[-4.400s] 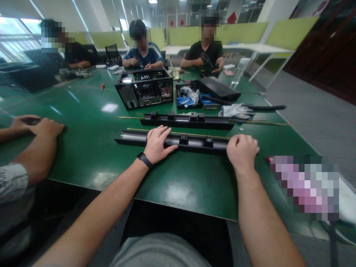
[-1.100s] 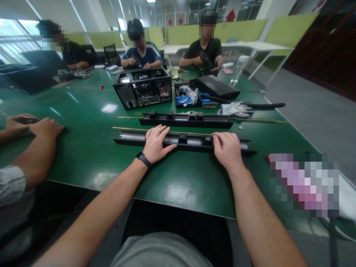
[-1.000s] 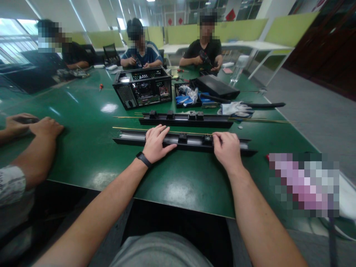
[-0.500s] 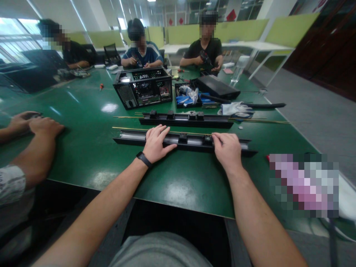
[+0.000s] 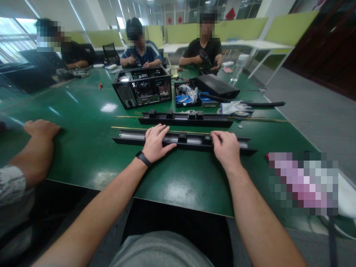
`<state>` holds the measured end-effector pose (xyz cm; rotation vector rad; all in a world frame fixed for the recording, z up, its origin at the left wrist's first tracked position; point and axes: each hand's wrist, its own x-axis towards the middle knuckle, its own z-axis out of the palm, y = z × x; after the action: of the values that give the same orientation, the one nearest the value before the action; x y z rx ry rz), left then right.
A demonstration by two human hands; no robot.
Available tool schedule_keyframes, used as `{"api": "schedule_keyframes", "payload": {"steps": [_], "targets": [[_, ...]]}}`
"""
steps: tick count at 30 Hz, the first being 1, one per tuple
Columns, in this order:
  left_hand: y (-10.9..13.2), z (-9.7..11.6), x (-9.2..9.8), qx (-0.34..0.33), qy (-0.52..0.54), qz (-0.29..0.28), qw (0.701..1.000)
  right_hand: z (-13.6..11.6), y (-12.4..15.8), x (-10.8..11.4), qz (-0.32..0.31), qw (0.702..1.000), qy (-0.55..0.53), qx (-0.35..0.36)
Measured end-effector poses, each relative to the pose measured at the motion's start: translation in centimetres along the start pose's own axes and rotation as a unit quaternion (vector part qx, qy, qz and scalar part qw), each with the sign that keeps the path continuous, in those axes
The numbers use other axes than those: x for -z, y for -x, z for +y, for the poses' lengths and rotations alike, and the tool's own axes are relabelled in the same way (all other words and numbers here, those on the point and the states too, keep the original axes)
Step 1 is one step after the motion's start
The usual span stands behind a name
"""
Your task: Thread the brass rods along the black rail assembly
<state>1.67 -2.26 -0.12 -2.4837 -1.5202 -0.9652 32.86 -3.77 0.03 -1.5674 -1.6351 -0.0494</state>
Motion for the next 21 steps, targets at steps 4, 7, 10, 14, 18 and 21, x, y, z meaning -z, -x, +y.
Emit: {"api": "schedule_keyframes", "payload": {"steps": [4, 7, 10, 14, 18, 21], "targets": [[0.0, 0.0, 0.0, -0.001, 0.003, 0.001, 1.0, 0.0, -0.2, 0.0, -0.007, 1.0, 0.008, -0.002], [0.1, -0.1, -0.1, -0.002, 0.004, -0.001, 1.0, 0.5, -0.4, 0.3, -0.013, 1.0, 0.02, 0.002], [0.1, -0.2, -0.1, -0.001, 0.003, -0.002, 1.0, 1.5, -0.7, 0.9, 0.005, 0.999, 0.046, -0.029], [0.0, -0.2, -0.2, 0.0, 0.002, -0.002, 1.0, 2.9, -1.2, 2.0, 0.036, 0.984, 0.113, -0.131], [0.0, -0.2, -0.3, -0.001, 0.003, -0.001, 1.0, 3.5, -1.6, 3.0, 0.043, 0.957, 0.174, -0.23], [0.0, -0.2, -0.3, -0.002, 0.004, 0.0, 1.0, 3.8, -1.6, 3.3, 0.068, 0.946, 0.19, -0.255]]}}
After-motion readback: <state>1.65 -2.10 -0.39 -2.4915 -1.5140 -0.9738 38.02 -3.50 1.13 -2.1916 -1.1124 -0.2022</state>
